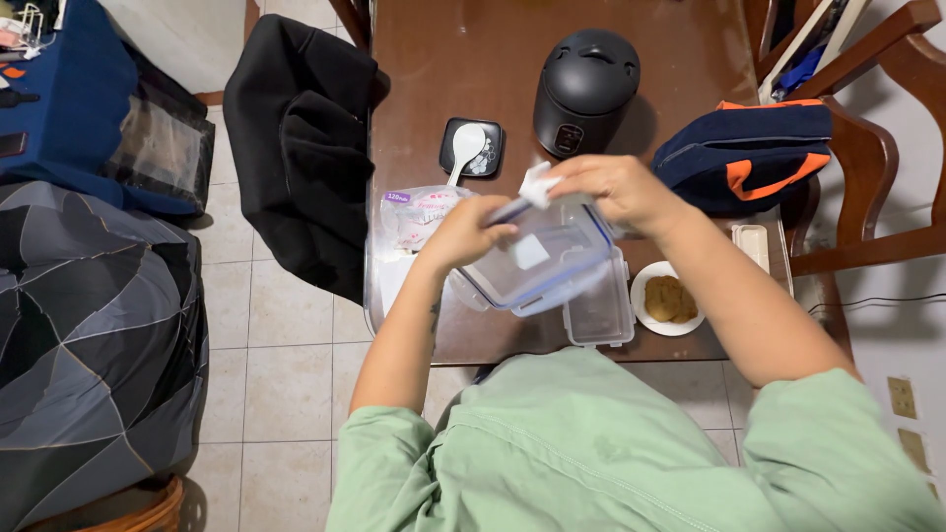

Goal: The person wipes plastic food containers and the table with a tissue, opens a rice cooker, and spoons rice into a rectangular container using a rice paddle. They press and level the rice, place the lid on the filled container, and wipe the table surface.

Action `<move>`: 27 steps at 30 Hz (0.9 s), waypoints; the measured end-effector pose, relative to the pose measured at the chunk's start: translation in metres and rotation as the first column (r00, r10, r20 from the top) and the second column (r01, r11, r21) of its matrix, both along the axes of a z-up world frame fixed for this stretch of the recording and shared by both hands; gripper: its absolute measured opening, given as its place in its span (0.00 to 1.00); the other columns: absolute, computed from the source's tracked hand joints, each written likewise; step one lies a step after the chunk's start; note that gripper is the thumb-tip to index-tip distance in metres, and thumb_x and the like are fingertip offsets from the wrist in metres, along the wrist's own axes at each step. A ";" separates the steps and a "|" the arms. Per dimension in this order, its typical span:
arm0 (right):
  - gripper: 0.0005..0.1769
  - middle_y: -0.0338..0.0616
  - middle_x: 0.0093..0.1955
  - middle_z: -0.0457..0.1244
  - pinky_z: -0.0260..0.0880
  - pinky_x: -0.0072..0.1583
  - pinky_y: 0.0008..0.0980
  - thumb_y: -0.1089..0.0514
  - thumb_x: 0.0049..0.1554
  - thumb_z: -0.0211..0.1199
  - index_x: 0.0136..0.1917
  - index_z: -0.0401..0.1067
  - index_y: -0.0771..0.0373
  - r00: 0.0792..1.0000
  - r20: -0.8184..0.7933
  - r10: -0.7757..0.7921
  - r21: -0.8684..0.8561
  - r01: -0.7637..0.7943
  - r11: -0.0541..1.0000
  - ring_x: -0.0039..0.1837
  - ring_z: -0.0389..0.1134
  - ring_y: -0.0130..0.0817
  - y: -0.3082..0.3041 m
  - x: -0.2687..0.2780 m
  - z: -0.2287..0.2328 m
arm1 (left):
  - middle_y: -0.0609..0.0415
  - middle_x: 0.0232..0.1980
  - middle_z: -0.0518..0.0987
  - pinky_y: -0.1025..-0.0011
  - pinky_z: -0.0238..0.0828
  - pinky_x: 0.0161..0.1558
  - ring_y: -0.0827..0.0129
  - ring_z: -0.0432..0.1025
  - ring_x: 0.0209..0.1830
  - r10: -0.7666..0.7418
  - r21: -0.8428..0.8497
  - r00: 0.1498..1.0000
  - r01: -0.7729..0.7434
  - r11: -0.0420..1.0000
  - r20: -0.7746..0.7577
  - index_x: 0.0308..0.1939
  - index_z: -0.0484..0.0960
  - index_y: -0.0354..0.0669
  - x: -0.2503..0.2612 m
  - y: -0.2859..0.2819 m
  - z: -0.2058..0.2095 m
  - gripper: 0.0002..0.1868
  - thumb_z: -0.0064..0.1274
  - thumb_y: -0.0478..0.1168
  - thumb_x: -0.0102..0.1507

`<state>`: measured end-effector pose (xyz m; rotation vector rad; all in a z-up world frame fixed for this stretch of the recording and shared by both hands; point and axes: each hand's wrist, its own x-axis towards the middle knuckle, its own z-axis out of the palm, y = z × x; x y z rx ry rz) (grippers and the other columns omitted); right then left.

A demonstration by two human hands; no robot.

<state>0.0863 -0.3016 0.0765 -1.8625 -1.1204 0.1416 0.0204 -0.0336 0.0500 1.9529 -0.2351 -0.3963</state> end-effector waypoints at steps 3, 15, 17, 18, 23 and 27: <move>0.33 0.54 0.64 0.68 0.66 0.71 0.33 0.79 0.41 0.45 0.56 0.76 0.68 0.998 -0.032 -0.052 0.112 0.056 0.992 0.66 0.70 0.44 -0.022 0.004 -0.016 | 0.53 0.35 0.84 0.70 0.75 0.39 0.71 0.81 0.33 0.134 -0.004 0.983 -0.135 0.991 0.128 0.45 0.82 0.35 -0.005 0.009 -0.010 0.08 0.58 0.34 0.63; 0.26 0.51 0.64 0.68 0.63 0.71 0.26 0.80 0.61 0.47 0.63 0.77 0.63 0.911 -0.257 -0.322 0.386 0.402 0.830 0.66 0.68 0.36 -0.007 -0.030 -0.086 | 0.55 0.33 0.82 0.76 0.72 0.31 0.75 0.80 0.31 0.541 -0.286 0.833 -0.493 0.821 0.116 0.42 0.80 0.37 -0.014 -0.001 -0.025 0.03 0.54 0.32 0.65; 0.31 0.49 0.58 0.69 0.65 0.66 0.25 0.80 0.57 0.45 0.65 0.77 0.63 0.875 -0.106 -0.473 0.250 0.484 0.839 0.61 0.68 0.34 0.004 -0.042 -0.097 | 0.55 0.33 0.82 0.76 0.72 0.31 0.74 0.78 0.30 0.597 -0.312 0.791 -0.538 0.783 0.134 0.41 0.80 0.37 -0.017 -0.007 -0.030 0.02 0.54 0.32 0.66; 0.33 0.49 0.55 0.69 0.66 0.64 0.25 0.80 0.55 0.44 0.66 0.76 0.63 0.845 -0.022 -0.535 0.184 0.529 0.828 0.58 0.69 0.34 0.009 -0.050 -0.105 | 0.55 0.33 0.81 0.76 0.71 0.32 0.74 0.76 0.31 0.624 -0.361 0.768 -0.546 0.756 0.145 0.42 0.80 0.37 -0.017 -0.011 -0.033 0.02 0.54 0.32 0.67; 0.31 0.47 0.57 0.68 0.63 0.64 0.26 0.77 0.57 0.45 0.68 0.75 0.63 0.833 -0.285 -0.474 0.269 0.544 0.795 0.60 0.67 0.31 0.029 -0.082 -0.138 | 0.57 0.38 0.81 0.76 0.74 0.35 0.74 0.78 0.36 0.743 -0.543 0.663 -0.590 0.597 0.097 0.46 0.77 0.40 -0.010 -0.011 -0.047 0.03 0.52 0.34 0.69; 0.33 0.35 0.66 0.64 0.56 0.47 0.20 0.77 0.56 0.43 0.68 0.76 0.67 0.572 -0.793 -0.209 0.287 0.654 0.700 0.47 0.55 0.20 0.030 -0.086 -0.148 | 0.55 0.42 0.82 0.75 0.74 0.38 0.72 0.78 0.38 0.768 -0.648 0.640 -0.593 0.478 -0.019 0.51 0.73 0.39 -0.007 -0.009 -0.065 0.07 0.49 0.35 0.70</move>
